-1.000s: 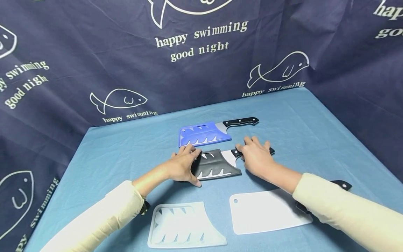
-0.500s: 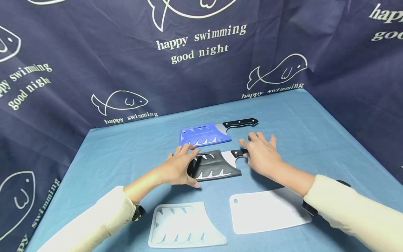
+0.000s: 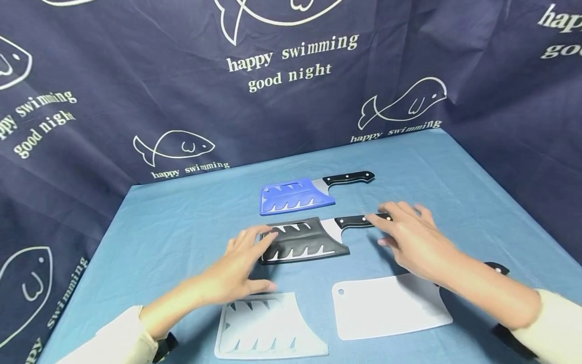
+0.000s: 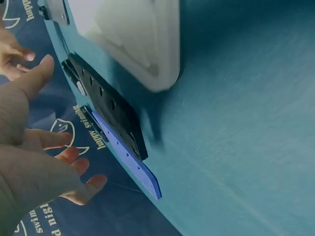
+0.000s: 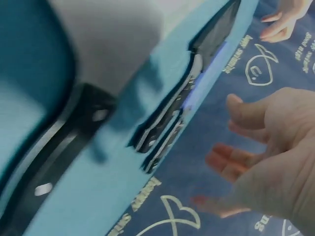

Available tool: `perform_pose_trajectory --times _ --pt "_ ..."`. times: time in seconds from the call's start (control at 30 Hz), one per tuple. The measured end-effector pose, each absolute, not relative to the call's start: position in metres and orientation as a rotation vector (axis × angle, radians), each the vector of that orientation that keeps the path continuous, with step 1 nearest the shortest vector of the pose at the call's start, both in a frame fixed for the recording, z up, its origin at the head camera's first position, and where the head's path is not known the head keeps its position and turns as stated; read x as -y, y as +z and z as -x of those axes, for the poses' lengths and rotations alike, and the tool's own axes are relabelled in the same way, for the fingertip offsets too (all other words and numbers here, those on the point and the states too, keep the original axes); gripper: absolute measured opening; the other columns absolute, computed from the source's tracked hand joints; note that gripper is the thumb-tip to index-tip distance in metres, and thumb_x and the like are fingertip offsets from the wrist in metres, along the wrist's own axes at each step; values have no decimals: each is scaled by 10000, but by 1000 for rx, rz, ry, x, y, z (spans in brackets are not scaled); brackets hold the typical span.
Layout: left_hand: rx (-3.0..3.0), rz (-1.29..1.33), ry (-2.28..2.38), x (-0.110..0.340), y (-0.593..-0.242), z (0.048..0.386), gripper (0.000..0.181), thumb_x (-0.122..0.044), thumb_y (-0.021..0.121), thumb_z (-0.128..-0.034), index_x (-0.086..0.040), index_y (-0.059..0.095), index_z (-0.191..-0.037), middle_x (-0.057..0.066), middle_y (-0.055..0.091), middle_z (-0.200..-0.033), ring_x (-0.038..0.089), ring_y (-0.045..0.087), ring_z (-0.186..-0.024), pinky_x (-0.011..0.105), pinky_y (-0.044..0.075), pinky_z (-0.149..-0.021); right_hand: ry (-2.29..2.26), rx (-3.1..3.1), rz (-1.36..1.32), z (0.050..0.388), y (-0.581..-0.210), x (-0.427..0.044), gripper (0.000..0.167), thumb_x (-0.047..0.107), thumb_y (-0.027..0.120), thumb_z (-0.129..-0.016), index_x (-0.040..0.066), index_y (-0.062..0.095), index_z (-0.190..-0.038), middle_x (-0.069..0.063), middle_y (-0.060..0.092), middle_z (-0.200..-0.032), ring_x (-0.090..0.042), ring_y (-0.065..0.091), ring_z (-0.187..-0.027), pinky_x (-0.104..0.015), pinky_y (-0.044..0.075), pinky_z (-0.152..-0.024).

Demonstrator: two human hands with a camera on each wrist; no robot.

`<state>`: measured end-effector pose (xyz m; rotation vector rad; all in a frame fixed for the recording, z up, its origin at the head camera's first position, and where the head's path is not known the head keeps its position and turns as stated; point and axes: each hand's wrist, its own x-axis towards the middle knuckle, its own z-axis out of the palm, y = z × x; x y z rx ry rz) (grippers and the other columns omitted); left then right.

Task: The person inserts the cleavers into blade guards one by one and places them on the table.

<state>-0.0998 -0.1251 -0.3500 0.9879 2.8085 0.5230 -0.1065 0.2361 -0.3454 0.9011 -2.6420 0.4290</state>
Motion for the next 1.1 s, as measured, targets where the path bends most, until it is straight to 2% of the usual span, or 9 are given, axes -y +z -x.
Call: perform_pose_trajectory --times 0.03,0.17,0.27,0.4,0.57,0.67,0.73,0.9,1.1 --pt "-2813 -977 518 128 -350 95 900 -468 752 -786 -132 310 -1495 66 248 -1514 224 216 -1384 491 229 -1067 431 2630 -927 104 -347 -241 543 65 774 -738 122 628 -1257 -113 558 -1183 -295 513 -1053 -567 315 -862" --pt "-2826 -952 504 137 -354 76 883 -496 715 -810 -114 316 -1498 56 245 -1524 219 208 -1393 490 221 -1082 425 2623 -985 95 -355 -258 395 322 644 -916 161 619 -1275 -91 558 -1210 -259 521 -1061 -460 346 -832" --pt "-2827 -949 492 144 -361 63 893 -524 706 -802 -118 319 -1497 66 256 -1518 233 217 -1387 507 231 -1074 387 2660 -984 89 -358 -270 414 319 692 -876 183 626 -1262 -61 568 -1192 -236 524 -1053 -430 367 -790" --pt "-2812 -942 465 151 -371 46 927 -610 672 -781 -121 330 -1491 63 284 -1496 242 232 -1375 510 241 -1050 284 2791 -936 84 -359 -286 643 109 855 -632 183 644 -1235 -67 575 -1163 -263 540 -1032 -483 412 -723" --pt "-2791 -921 371 154 -378 31 1045 -770 573 -730 -113 314 -1500 64 301 -1482 246 244 -1367 522 254 -1020 161 3026 -806 79 -364 -307 740 204 884 -596 181 615 -1285 -117 543 -1211 -315 524 -1071 -519 418 -681" --pt "-2789 -927 291 153 -379 25 1123 -812 577 -679 -114 289 -1510 72 314 -1468 254 273 -1344 544 279 -990 114 3126 -755 76 -370 -316 775 254 884 -586 188 604 -1307 -138 523 -1231 -336 507 -1083 -532 417 -690" --pt "-2782 -936 241 152 -381 23 1168 -806 617 -649 -105 269 -1515 73 320 -1453 257 296 -1319 544 294 -961 91 3148 -752 75 -374 -319 760 266 881 -586 189 618 -1294 -111 529 -1198 -317 513 -1057 -490 411 -673" --pt "-2737 -904 182 151 -383 22 1233 -802 646 -614 -105 209 -1532 66 308 -1439 261 314 -1293 530 307 -937 40 3110 -784 71 -380 -322 690 269 881 -585 225 663 -1237 52 515 -1052 -170 498 -956 -327 328 -623" --pt "-2721 -886 247 150 -383 22 1233 -795 639 -614 -102 201 -1535 64 308 -1438 255 305 -1287 514 298 -942 60 2959 -859 70 -389 -327 679 226 896 -535 279 695 -1182 139 466 -956 -47 439 -840 -276 286 -590"
